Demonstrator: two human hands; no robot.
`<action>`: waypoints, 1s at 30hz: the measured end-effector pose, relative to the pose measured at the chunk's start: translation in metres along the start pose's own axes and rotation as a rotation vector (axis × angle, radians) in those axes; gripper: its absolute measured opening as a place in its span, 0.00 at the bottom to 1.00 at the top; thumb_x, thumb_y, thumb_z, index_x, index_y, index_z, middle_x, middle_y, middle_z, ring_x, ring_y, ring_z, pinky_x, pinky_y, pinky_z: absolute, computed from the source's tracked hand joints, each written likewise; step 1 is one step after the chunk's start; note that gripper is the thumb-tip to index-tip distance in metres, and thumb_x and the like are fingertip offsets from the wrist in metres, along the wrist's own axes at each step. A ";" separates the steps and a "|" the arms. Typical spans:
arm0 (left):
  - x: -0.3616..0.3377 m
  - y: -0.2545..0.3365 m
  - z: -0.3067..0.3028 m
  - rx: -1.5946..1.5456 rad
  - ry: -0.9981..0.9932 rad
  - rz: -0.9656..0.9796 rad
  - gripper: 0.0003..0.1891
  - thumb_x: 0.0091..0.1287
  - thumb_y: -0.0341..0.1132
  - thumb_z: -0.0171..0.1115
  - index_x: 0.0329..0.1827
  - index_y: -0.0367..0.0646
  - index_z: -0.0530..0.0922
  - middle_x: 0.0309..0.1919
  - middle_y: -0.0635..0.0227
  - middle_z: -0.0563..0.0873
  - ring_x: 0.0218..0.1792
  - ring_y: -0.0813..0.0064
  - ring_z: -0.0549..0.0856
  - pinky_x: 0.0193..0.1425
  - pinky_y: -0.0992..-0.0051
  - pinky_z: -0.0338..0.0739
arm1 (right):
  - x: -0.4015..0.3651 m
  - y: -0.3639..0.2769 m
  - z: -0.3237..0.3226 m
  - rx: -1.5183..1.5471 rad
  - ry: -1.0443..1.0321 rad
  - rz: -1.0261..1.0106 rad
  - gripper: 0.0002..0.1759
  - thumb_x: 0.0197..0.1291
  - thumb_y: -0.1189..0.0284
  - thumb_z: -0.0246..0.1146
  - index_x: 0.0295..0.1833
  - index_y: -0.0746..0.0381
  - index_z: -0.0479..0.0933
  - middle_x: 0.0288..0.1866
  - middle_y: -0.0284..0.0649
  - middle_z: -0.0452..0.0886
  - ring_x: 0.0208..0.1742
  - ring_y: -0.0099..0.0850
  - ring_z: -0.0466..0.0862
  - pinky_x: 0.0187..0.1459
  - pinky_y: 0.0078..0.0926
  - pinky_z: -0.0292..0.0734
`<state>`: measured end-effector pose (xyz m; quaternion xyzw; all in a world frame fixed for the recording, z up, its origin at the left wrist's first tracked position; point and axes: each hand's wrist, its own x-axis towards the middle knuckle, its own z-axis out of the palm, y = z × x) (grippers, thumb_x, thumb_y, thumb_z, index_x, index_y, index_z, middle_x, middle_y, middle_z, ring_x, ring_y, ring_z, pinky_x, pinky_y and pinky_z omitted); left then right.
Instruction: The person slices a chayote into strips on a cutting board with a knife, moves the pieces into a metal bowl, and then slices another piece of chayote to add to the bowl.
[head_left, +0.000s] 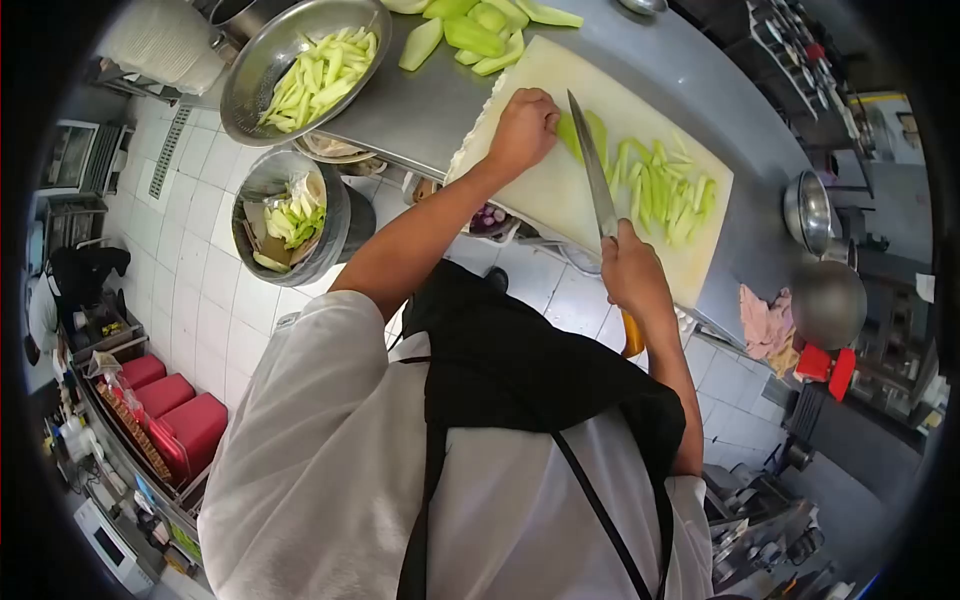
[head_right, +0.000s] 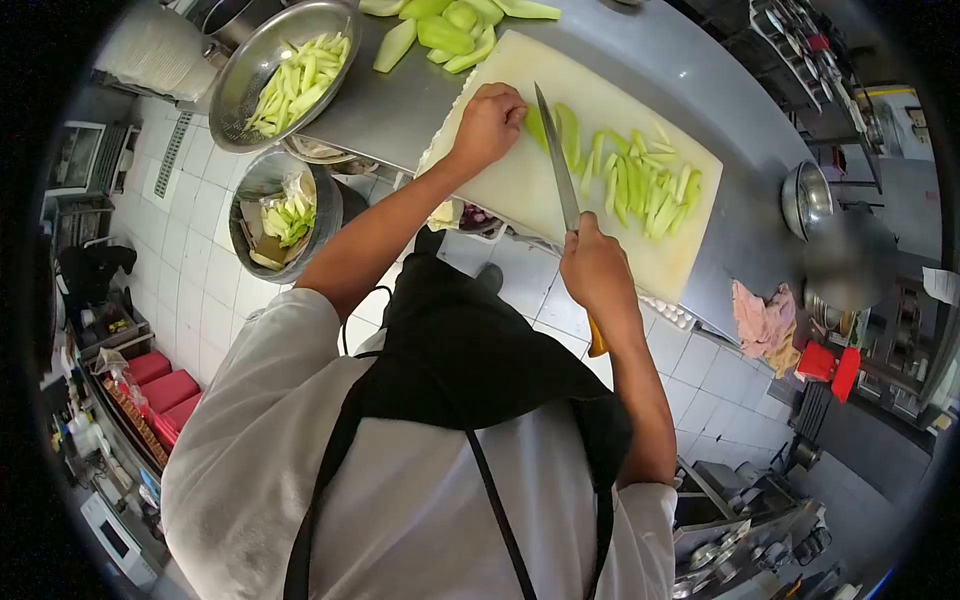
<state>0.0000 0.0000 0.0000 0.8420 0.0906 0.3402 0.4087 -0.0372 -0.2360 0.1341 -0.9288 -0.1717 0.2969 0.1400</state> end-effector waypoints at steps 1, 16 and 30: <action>0.000 0.000 -0.002 0.000 0.003 0.000 0.05 0.59 0.21 0.65 0.36 0.35 0.86 0.40 0.58 0.87 0.47 0.53 0.84 0.54 0.61 0.80 | -0.001 -0.001 0.002 0.001 0.002 -0.013 0.14 0.76 0.67 0.53 0.56 0.66 0.70 0.40 0.66 0.85 0.46 0.64 0.85 0.54 0.59 0.76; 0.005 -0.004 -0.001 0.073 -0.024 0.041 0.05 0.57 0.20 0.63 0.33 0.35 0.86 0.38 0.58 0.87 0.47 0.54 0.83 0.55 0.62 0.80 | 0.032 0.014 0.026 -0.023 -0.055 -0.072 0.15 0.76 0.67 0.52 0.57 0.69 0.69 0.44 0.70 0.83 0.49 0.68 0.83 0.56 0.61 0.75; 0.006 -0.003 0.003 -0.002 -0.005 -0.063 0.10 0.60 0.20 0.65 0.42 0.37 0.88 0.44 0.58 0.88 0.50 0.55 0.85 0.58 0.63 0.81 | -0.041 0.008 -0.021 0.377 0.071 0.074 0.13 0.75 0.67 0.54 0.53 0.67 0.71 0.30 0.51 0.81 0.21 0.43 0.81 0.30 0.41 0.80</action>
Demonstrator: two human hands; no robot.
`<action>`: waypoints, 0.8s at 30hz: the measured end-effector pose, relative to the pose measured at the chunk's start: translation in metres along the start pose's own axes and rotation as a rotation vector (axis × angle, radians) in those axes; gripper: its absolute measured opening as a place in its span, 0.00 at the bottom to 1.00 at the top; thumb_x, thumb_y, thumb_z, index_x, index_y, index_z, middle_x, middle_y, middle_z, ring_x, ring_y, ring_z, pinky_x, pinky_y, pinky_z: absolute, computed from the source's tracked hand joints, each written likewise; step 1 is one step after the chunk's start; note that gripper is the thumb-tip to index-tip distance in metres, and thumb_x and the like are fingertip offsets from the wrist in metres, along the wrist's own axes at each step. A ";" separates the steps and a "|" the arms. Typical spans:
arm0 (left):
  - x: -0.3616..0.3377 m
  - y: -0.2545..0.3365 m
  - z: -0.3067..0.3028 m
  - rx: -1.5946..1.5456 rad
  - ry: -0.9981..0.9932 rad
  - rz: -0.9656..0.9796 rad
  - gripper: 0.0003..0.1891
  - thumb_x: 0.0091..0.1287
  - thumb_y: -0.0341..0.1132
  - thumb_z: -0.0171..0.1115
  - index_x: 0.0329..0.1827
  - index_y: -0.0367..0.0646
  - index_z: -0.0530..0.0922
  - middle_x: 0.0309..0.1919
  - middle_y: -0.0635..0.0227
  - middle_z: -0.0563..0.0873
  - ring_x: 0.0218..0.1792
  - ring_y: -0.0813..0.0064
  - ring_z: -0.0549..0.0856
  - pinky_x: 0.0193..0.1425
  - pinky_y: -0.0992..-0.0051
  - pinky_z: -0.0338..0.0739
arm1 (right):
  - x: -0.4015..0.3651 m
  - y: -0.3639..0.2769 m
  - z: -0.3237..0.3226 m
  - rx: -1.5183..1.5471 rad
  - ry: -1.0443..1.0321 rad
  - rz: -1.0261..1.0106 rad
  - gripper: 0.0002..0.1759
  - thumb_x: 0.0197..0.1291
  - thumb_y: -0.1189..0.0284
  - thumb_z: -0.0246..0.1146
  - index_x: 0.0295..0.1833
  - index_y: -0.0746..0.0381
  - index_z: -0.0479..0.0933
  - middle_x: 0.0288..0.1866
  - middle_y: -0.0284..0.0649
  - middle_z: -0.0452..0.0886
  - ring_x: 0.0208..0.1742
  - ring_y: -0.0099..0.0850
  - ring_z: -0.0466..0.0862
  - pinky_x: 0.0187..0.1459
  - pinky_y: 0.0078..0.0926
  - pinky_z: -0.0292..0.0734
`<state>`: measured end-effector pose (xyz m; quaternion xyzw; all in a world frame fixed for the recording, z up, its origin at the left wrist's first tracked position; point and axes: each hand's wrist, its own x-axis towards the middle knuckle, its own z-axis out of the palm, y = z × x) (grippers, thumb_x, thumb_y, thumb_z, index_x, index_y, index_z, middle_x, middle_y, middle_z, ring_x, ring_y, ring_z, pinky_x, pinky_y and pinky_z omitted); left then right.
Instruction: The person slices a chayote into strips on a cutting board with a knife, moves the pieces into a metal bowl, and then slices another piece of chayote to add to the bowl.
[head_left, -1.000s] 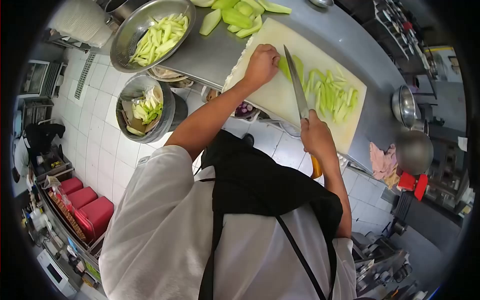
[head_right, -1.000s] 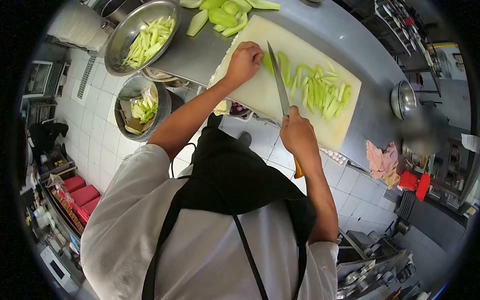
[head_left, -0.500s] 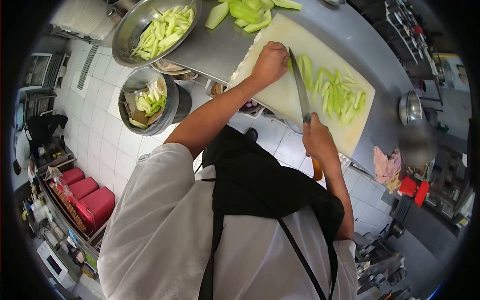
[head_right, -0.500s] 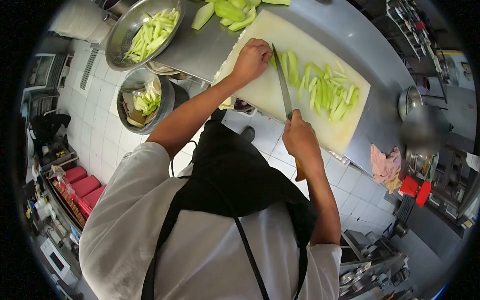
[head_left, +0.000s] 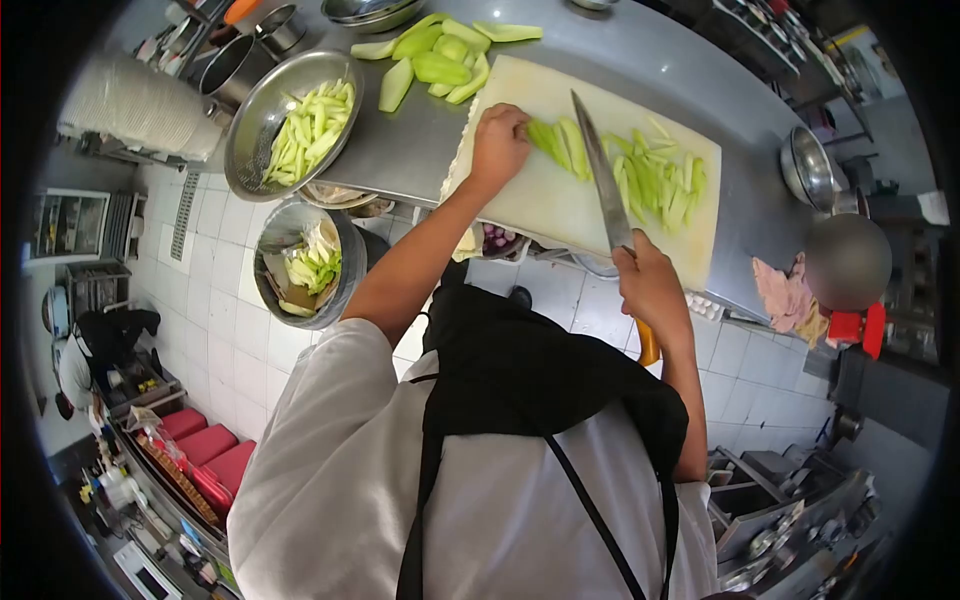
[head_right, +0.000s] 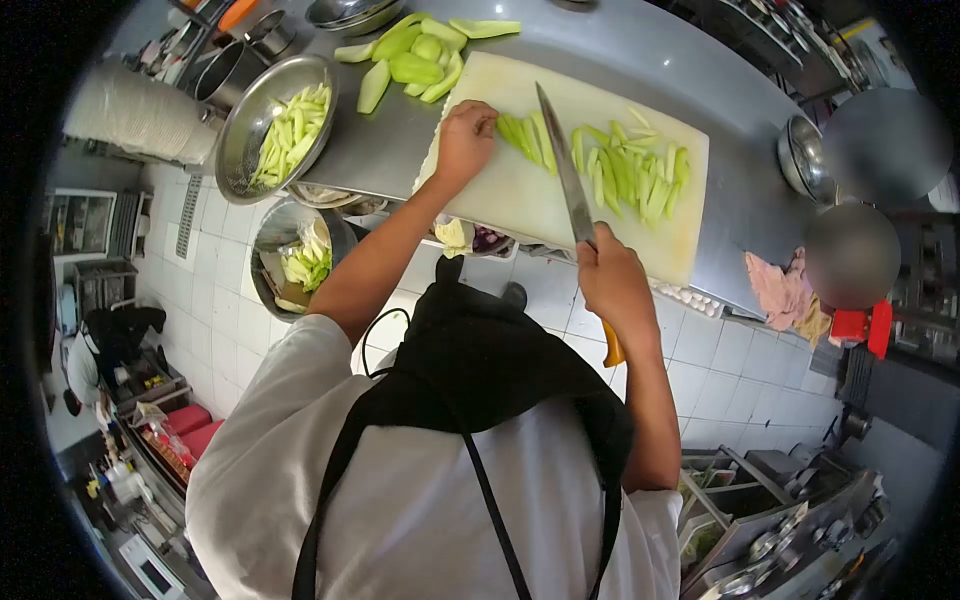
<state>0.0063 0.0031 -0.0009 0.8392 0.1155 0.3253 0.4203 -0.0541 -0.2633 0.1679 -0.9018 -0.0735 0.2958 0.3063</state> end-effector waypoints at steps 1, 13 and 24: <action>0.001 0.003 -0.001 0.039 -0.009 0.033 0.10 0.60 0.21 0.65 0.44 0.38 0.88 0.45 0.58 0.87 0.51 0.55 0.84 0.59 0.63 0.81 | -0.006 0.009 -0.005 0.046 0.031 0.003 0.14 0.75 0.66 0.55 0.54 0.67 0.71 0.27 0.47 0.78 0.18 0.38 0.78 0.26 0.37 0.78; 0.001 0.047 0.037 0.217 -0.420 0.489 0.07 0.60 0.30 0.69 0.41 0.45 0.87 0.49 0.70 0.86 0.58 0.64 0.80 0.61 0.60 0.73 | -0.043 0.083 -0.019 0.300 0.099 0.179 0.10 0.75 0.69 0.56 0.46 0.67 0.72 0.21 0.40 0.73 0.16 0.30 0.77 0.21 0.32 0.75; -0.002 0.025 -0.011 0.311 -0.483 0.537 0.09 0.59 0.31 0.70 0.42 0.43 0.88 0.49 0.66 0.86 0.58 0.61 0.81 0.67 0.58 0.72 | -0.050 0.105 -0.009 0.271 0.101 0.148 0.11 0.75 0.69 0.56 0.45 0.67 0.72 0.22 0.43 0.76 0.16 0.33 0.79 0.23 0.35 0.76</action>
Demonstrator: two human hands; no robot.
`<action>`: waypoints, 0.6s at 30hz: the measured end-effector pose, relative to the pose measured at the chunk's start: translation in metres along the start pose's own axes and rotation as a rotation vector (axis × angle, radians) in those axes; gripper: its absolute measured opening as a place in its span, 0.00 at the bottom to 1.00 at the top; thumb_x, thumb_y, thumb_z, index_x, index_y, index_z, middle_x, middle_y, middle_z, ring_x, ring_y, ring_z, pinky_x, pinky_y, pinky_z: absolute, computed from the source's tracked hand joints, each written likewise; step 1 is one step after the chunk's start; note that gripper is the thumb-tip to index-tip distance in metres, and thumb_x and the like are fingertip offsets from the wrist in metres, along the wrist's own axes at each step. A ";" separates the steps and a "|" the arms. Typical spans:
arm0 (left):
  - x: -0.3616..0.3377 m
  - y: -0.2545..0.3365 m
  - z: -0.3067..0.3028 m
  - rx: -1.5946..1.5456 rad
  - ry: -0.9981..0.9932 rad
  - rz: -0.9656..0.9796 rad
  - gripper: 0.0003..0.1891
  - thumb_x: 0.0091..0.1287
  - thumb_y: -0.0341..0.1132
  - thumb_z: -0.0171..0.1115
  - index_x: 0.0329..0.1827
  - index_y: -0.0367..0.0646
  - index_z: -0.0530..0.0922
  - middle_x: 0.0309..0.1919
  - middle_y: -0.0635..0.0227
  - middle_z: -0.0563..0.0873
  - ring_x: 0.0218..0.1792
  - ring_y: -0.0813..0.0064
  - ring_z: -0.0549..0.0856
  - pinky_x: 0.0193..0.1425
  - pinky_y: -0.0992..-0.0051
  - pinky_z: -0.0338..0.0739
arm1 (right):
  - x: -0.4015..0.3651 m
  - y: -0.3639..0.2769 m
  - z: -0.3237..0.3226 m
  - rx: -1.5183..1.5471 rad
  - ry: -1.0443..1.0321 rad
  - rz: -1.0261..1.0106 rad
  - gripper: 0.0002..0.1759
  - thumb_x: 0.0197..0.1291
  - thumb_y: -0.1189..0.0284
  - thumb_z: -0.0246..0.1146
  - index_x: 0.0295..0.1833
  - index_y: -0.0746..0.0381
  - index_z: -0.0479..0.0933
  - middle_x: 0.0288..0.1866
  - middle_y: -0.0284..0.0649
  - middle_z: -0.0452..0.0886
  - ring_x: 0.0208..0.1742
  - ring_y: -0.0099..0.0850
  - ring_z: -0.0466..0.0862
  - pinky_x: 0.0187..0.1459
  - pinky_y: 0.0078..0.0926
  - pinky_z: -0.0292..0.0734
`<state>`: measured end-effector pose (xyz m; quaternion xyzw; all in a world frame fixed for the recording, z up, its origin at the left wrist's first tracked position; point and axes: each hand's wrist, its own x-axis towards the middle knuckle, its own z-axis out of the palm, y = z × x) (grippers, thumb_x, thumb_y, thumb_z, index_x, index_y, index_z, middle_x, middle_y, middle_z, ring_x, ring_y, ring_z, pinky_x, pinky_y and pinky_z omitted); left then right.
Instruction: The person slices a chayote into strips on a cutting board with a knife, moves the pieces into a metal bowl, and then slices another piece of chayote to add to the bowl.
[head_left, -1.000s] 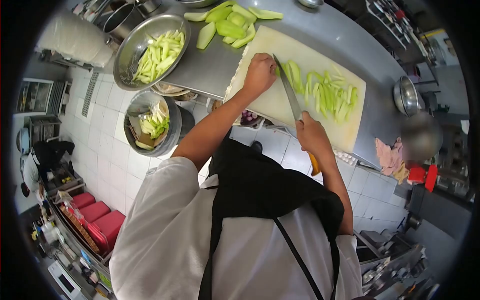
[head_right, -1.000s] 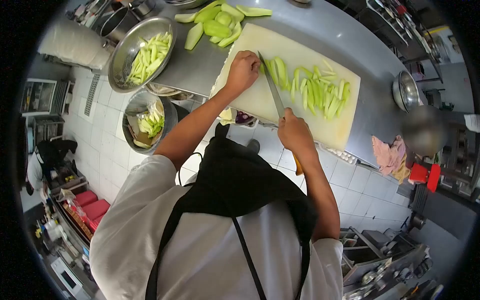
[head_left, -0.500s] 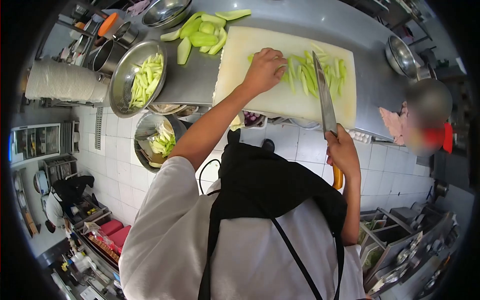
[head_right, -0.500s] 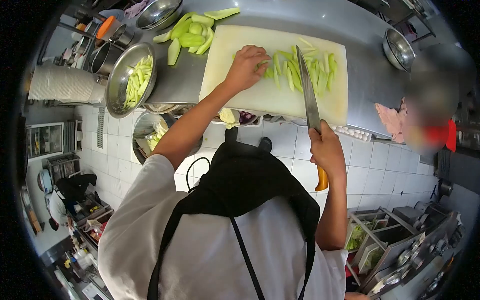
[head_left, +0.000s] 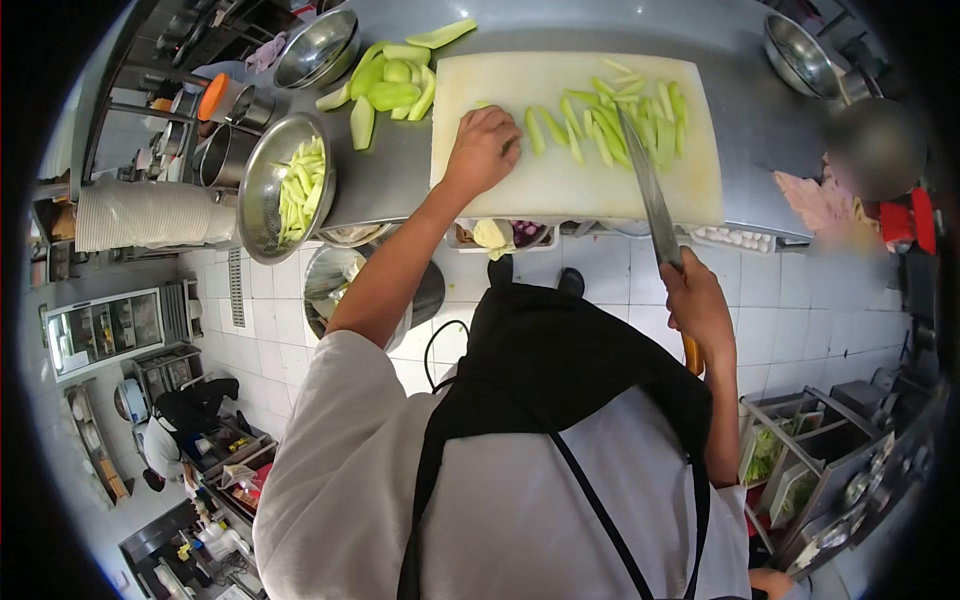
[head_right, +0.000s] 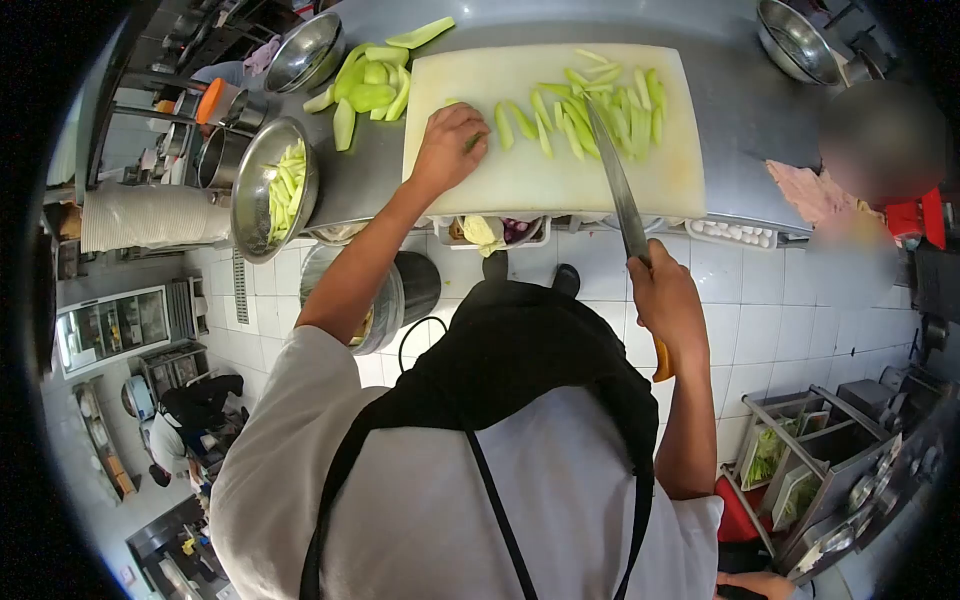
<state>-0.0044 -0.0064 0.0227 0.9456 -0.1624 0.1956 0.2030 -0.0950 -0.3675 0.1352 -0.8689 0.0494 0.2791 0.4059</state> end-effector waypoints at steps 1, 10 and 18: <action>0.000 0.003 -0.001 -0.012 0.032 0.004 0.09 0.59 0.31 0.70 0.43 0.43 0.88 0.49 0.65 0.86 0.58 0.61 0.81 0.66 0.58 0.72 | 0.000 0.002 0.002 -0.008 -0.003 -0.009 0.11 0.75 0.69 0.56 0.45 0.67 0.72 0.22 0.44 0.76 0.17 0.34 0.79 0.24 0.35 0.76; 0.028 0.038 0.027 -0.075 -0.015 -0.003 0.10 0.63 0.31 0.70 0.45 0.40 0.89 0.50 0.61 0.87 0.57 0.57 0.83 0.65 0.59 0.75 | 0.015 0.002 0.013 -0.185 0.014 -0.127 0.12 0.75 0.67 0.57 0.48 0.67 0.74 0.31 0.55 0.84 0.33 0.55 0.85 0.39 0.48 0.78; 0.011 0.026 0.013 -0.145 0.044 0.006 0.09 0.60 0.29 0.70 0.43 0.38 0.89 0.48 0.58 0.88 0.54 0.56 0.83 0.65 0.60 0.76 | 0.006 0.004 0.012 -0.235 0.034 -0.090 0.12 0.74 0.67 0.58 0.51 0.66 0.75 0.38 0.60 0.85 0.44 0.62 0.84 0.46 0.56 0.76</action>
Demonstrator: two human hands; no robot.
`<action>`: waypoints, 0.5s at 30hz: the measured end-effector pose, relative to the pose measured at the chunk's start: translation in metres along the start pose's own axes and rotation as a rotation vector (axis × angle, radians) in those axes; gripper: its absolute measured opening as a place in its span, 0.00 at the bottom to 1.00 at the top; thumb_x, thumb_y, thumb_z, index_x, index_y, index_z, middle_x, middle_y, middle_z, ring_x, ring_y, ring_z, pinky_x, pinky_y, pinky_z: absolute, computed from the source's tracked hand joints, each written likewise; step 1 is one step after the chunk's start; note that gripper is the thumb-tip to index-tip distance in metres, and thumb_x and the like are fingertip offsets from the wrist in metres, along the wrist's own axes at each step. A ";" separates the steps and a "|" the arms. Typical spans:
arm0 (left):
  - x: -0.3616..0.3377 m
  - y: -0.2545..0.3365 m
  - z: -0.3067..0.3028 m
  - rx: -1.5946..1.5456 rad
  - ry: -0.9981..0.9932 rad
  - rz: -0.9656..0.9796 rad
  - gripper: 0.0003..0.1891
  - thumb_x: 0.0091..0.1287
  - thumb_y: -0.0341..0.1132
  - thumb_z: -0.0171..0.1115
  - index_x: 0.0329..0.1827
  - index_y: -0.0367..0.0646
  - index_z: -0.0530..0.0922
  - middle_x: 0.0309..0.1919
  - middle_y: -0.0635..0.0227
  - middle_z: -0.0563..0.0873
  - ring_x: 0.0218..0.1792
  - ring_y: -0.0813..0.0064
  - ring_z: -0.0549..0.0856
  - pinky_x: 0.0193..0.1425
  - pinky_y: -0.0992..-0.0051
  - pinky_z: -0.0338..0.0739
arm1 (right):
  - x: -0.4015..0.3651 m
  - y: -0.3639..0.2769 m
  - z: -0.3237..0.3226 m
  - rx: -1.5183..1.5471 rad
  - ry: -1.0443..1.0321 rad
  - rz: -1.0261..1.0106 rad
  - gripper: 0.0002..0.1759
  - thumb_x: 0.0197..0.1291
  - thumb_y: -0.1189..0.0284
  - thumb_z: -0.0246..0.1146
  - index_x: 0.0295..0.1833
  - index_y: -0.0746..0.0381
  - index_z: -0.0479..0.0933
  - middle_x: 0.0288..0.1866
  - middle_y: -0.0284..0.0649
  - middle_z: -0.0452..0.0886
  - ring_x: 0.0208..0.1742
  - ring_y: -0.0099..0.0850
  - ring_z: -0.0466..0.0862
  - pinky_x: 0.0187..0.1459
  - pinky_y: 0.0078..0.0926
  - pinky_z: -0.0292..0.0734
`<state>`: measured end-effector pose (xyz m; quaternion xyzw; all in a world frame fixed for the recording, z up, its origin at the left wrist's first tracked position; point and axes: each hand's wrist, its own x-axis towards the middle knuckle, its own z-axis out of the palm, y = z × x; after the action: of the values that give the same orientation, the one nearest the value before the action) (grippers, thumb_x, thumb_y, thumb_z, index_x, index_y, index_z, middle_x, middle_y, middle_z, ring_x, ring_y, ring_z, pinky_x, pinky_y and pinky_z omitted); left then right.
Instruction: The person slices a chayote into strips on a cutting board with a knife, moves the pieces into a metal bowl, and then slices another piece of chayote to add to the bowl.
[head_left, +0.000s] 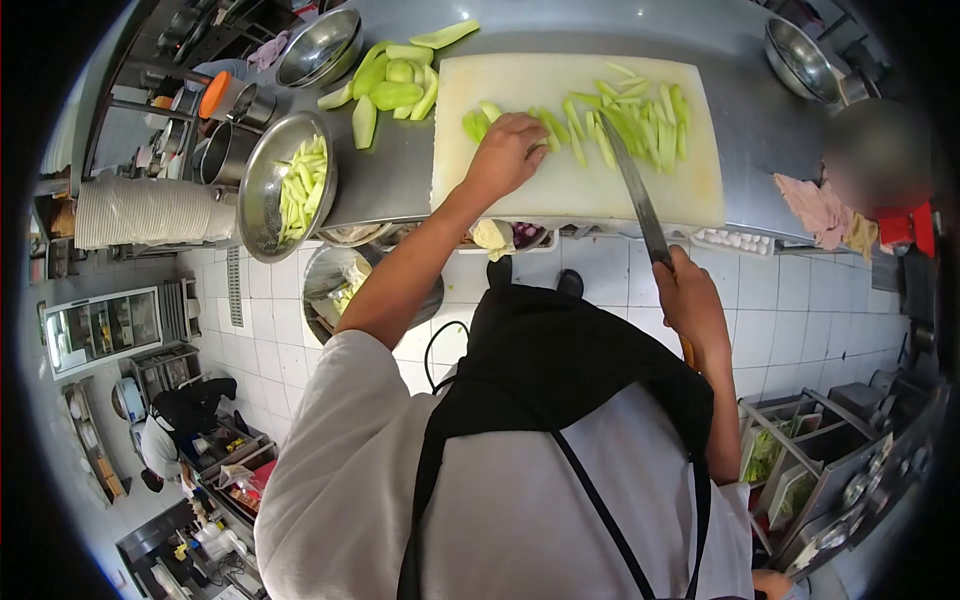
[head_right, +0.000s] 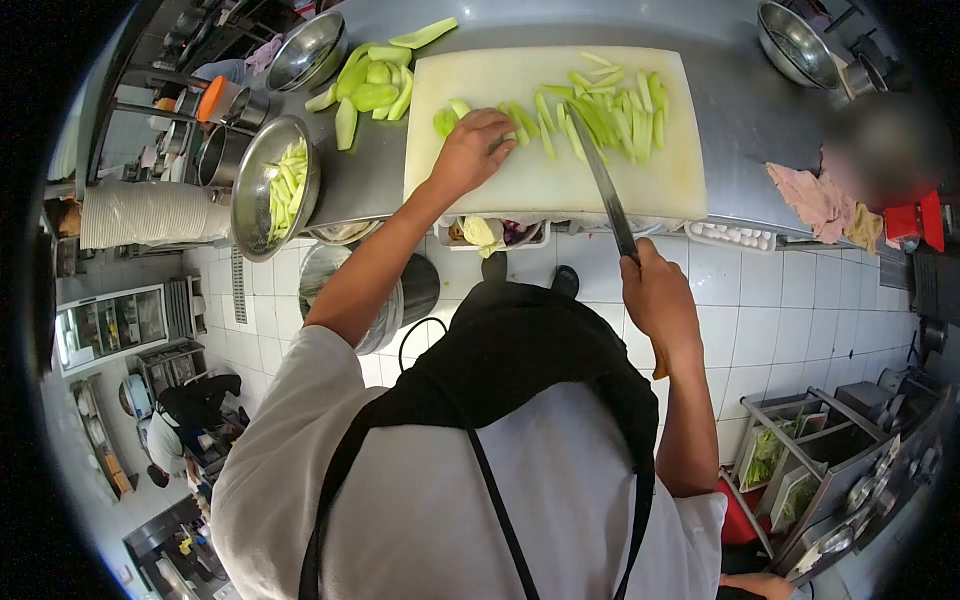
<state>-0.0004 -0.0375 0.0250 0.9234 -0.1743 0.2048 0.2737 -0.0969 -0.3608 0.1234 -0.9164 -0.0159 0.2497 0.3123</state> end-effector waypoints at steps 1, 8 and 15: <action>-0.002 0.002 -0.002 0.005 0.006 -0.021 0.09 0.61 0.30 0.71 0.43 0.38 0.89 0.49 0.59 0.88 0.54 0.56 0.83 0.65 0.60 0.77 | 0.000 0.002 0.002 -0.004 0.004 -0.013 0.12 0.74 0.67 0.57 0.52 0.66 0.74 0.38 0.60 0.85 0.44 0.62 0.84 0.46 0.57 0.75; -0.016 0.004 -0.018 0.039 0.049 -0.175 0.10 0.60 0.30 0.73 0.44 0.38 0.89 0.50 0.61 0.88 0.56 0.57 0.83 0.64 0.61 0.78 | 0.004 -0.013 0.014 -0.019 -0.049 -0.053 0.13 0.73 0.67 0.56 0.53 0.66 0.74 0.37 0.62 0.84 0.43 0.64 0.83 0.46 0.59 0.75; -0.017 -0.004 -0.020 0.125 0.089 -0.112 0.07 0.61 0.30 0.73 0.41 0.42 0.90 0.48 0.66 0.89 0.55 0.62 0.83 0.66 0.61 0.72 | 0.013 -0.031 0.034 -0.082 -0.057 -0.156 0.14 0.73 0.67 0.54 0.53 0.66 0.72 0.36 0.64 0.84 0.43 0.66 0.83 0.49 0.62 0.74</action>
<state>-0.0187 -0.0192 0.0300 0.9371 -0.0967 0.2404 0.2340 -0.0968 -0.3141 0.1129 -0.9170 -0.1065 0.2496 0.2924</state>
